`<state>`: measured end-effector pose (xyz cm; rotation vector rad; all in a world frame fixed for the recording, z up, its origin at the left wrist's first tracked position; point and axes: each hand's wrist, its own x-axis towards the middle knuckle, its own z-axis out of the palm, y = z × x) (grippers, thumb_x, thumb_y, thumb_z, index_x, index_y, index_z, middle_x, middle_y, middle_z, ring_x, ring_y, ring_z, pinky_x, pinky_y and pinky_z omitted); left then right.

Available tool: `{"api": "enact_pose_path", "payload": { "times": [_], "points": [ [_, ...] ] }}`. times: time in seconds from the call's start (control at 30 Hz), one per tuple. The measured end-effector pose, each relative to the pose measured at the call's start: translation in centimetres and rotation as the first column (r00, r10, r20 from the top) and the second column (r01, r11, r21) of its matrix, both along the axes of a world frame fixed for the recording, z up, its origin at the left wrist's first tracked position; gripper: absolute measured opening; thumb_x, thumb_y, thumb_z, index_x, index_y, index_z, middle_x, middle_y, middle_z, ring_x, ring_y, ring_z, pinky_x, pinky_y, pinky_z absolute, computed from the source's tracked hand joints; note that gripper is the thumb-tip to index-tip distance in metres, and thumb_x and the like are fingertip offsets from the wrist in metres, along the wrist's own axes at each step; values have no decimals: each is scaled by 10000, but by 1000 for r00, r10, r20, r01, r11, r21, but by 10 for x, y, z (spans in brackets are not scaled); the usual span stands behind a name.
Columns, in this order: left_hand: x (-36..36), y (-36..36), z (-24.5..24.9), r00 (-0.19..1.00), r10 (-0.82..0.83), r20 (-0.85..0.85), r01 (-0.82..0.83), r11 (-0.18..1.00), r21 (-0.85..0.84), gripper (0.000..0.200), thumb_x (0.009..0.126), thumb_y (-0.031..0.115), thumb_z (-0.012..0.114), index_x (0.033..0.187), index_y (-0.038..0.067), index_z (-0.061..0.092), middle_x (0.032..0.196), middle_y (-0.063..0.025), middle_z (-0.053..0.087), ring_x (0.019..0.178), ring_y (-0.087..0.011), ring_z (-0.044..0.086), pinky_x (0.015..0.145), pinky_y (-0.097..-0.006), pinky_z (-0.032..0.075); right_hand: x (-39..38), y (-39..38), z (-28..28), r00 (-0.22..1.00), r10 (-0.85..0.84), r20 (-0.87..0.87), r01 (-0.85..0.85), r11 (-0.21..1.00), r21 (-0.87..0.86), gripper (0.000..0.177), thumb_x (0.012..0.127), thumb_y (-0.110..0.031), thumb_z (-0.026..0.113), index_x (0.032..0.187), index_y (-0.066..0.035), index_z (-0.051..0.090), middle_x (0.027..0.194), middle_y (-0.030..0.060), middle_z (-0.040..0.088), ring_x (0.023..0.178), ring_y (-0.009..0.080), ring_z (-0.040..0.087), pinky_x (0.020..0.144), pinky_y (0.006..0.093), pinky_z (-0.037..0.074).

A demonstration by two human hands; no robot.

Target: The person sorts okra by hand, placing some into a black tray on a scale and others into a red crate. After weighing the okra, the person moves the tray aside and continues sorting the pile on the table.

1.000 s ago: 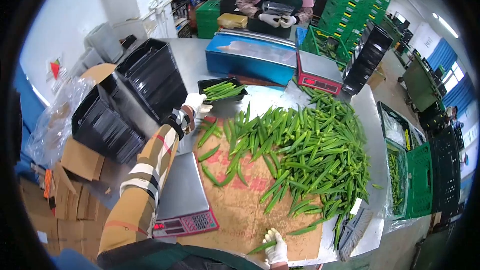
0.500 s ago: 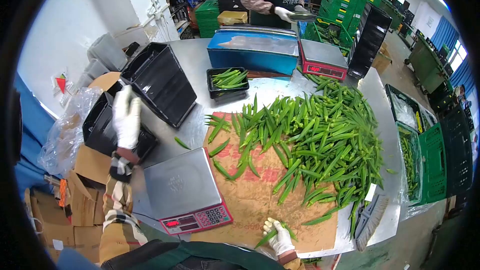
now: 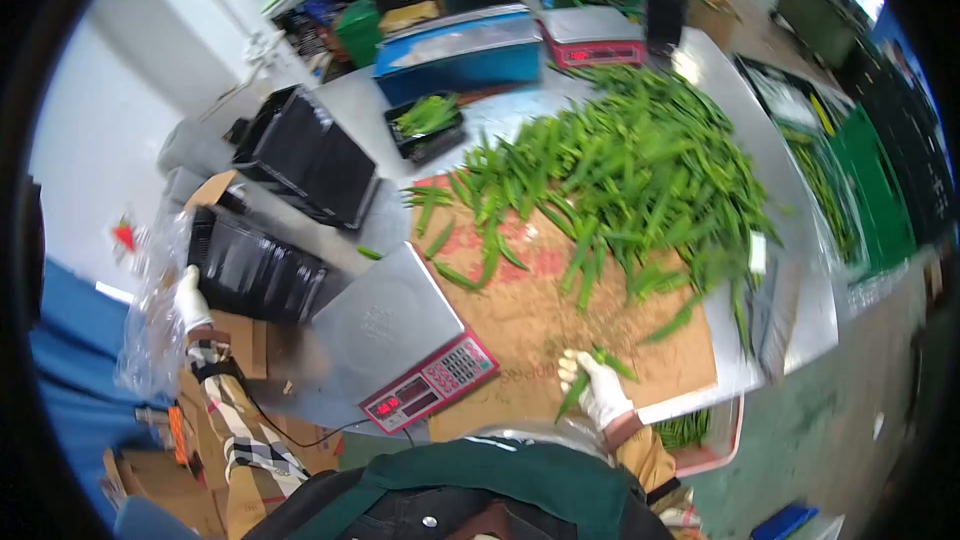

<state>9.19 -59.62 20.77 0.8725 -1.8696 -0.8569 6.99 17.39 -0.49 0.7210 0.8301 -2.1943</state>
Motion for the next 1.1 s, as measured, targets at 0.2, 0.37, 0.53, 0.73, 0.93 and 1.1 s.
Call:
{"api": "enact_pose_path", "payload": {
  "times": [0.2, 0.37, 0.53, 0.73, 0.93, 1.1],
  "points": [
    [-11, 151, 22, 994, 87, -64, -102, 950, -295, 230, 983, 181, 636, 1005, -28, 729, 932, -73, 702, 915, -161, 620, 887, -274, 484, 24, -9, 42, 996, 52, 76, -58, 995, 79, 305, 1017, -176, 567, 1247, 21, 603, 911, 48, 637, 786, 170, 619, 741, 351, 545],
    [25, 278, -83, 682, -514, 520, 692, 683, -234, 112, 885, 79, 687, 963, 29, 750, 800, -73, 664, 812, -186, 607, 824, -331, 494, 15, 27, 5, 983, -121, -138, 126, 992, 27, 233, 961, -127, 614, 1132, 22, 671, 889, 65, 683, 707, 160, 644, 652, 291, 546],
    [53, 319, -88, 481, -638, 601, 669, 710, 218, 217, 880, 55, 702, 1089, 6, 734, 1019, -128, 727, 931, -211, 665, 896, -342, 510, -5, 91, -7, 938, 95, -334, 251, 477, 842, 201, 904, -60, 637, 1097, -52, 691, 933, 62, 691, 745, 174, 651, 670, 302, 527],
    [-34, 465, -22, 445, -806, 390, 729, 579, 366, 313, 1001, 116, 585, 1272, -33, 633, 1178, -115, 693, 1085, -159, 632, 970, -296, 483, -42, 134, -32, 618, 785, -36, 493, -351, 796, 572, 730, 11, 629, 1276, -158, 615, 1437, 111, 502, 1223, 333, 513, 939, 444, 479],
    [-141, 591, -110, 193, -941, 279, 835, 307, 457, 468, 964, 243, 653, 1324, -45, 574, 1218, -138, 681, 1153, -188, 616, 1012, -293, 452, -59, 149, -16, 537, 839, 91, 407, -353, 842, 412, 768, -112, 664, 1176, -112, 607, 1294, 128, 614, 1171, 325, 560, 886, 442, 486],
    [-182, 661, -196, 241, -596, 766, 832, 533, 153, 590, 804, 289, 789, 1265, 1, 559, 1154, -188, 641, 1076, -365, 617, 933, -453, 499, -88, 139, -4, 754, 600, -265, 336, -6, 942, 372, 847, -207, 695, 1163, -49, 577, 1066, 190, 688, 974, 347, 665, 804, 439, 520]
  ]
}}
